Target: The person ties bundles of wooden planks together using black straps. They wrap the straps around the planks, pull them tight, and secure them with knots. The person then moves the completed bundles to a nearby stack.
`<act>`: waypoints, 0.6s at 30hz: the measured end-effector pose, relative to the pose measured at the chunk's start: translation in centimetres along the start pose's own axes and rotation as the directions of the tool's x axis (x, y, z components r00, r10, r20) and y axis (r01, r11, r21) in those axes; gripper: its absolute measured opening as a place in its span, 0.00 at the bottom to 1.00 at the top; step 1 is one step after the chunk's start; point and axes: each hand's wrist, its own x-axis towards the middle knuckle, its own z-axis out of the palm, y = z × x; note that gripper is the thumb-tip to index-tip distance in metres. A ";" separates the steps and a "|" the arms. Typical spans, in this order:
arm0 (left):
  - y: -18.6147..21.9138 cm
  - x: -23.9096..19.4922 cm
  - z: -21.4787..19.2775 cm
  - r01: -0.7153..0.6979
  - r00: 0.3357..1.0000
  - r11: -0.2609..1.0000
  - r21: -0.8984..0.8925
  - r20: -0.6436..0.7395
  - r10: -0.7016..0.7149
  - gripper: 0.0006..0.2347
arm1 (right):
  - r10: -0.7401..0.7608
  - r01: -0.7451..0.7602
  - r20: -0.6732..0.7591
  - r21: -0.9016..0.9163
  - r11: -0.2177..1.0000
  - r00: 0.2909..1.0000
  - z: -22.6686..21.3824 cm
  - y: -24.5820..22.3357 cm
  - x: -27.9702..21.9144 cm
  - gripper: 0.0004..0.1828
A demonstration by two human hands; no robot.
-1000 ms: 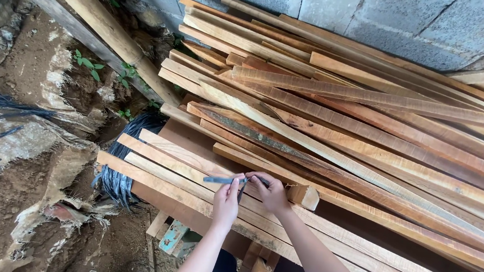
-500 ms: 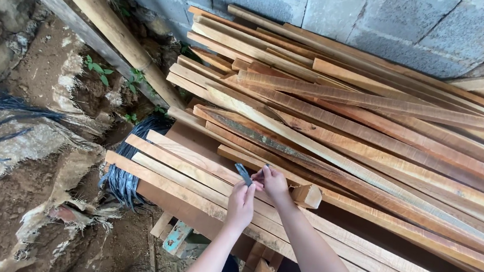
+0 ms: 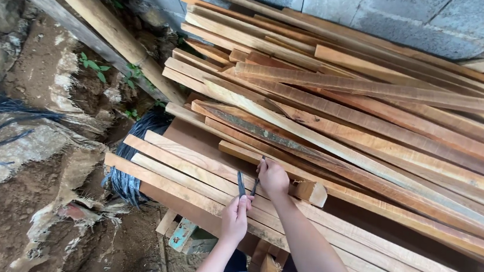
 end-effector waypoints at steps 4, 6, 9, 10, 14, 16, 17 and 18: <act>-1.6 0.1 -0.4 -0.041 0.999 0.992 0.120 -0.009 0.043 0.15 | 0.048 -0.035 0.224 -0.062 0.997 0.973 -4.3 -1.8 -2.8 0.33; -1.4 -0.3 -0.3 -0.146 0.989 0.971 0.189 0.023 0.144 0.12 | -0.076 0.126 0.280 -0.166 0.978 0.957 -4.9 -1.2 -4.2 0.28; -1.7 -0.2 -0.1 -0.169 0.985 0.964 0.204 0.017 0.169 0.12 | -0.054 0.065 0.388 -0.016 0.998 0.920 -6.6 -2.5 -3.9 0.22; -1.7 -0.1 -0.1 -0.169 0.985 0.964 0.207 0.017 0.170 0.12 | -0.056 0.066 0.388 -0.013 0.998 0.920 -5.9 -2.1 -3.8 0.22; 0.4 -0.5 0.4 -0.115 0.993 0.988 0.103 -0.020 0.118 0.13 | -0.106 0.114 0.184 -0.035 0.993 0.977 -3.7 -1.4 -3.7 0.19; 1.2 -1.2 0.5 -0.141 0.990 0.983 0.117 -0.010 0.143 0.13 | -0.091 0.100 0.140 -0.053 0.994 0.986 -2.8 -1.0 -3.9 0.20; 1.0 -1.9 0.4 -0.116 0.993 0.982 0.149 -0.004 0.118 0.14 | -0.123 0.127 0.115 -0.028 0.991 0.986 -2.2 -0.4 -4.3 0.20; 0.9 -1.5 0.5 -0.108 0.994 0.978 0.177 0.007 0.109 0.15 | -0.158 0.159 0.074 -0.004 0.987 0.985 -1.9 -0.1 -3.7 0.20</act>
